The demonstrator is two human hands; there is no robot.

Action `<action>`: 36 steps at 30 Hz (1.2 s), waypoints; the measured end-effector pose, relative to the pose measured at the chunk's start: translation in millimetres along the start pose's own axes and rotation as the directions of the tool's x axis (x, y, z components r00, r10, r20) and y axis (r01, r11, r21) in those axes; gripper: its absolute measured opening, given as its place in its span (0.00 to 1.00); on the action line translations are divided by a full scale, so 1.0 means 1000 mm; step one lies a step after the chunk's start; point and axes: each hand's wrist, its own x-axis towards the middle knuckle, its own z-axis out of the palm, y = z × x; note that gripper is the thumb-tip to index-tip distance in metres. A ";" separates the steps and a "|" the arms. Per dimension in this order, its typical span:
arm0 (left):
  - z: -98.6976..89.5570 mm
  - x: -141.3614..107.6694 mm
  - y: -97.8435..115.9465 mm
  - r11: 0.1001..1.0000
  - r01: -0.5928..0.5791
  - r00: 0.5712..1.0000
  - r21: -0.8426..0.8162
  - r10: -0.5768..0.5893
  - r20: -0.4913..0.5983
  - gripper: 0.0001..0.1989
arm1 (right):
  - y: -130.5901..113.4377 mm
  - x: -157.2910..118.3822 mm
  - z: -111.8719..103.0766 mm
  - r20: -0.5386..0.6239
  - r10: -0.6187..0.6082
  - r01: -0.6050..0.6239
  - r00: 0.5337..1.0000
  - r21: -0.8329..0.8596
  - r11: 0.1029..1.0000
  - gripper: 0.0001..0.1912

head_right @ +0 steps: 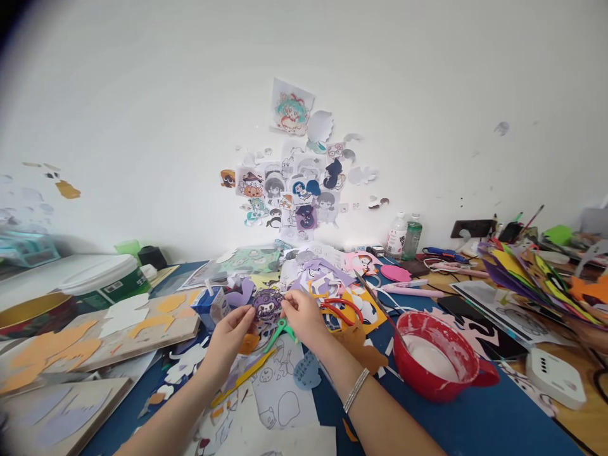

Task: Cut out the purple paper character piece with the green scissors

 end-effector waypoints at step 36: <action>-0.001 -0.003 -0.015 0.522 -0.343 0.920 0.781 0.355 0.166 0.22 | -0.007 -0.010 0.004 -0.144 -0.096 0.008 0.985 -0.515 0.857 0.10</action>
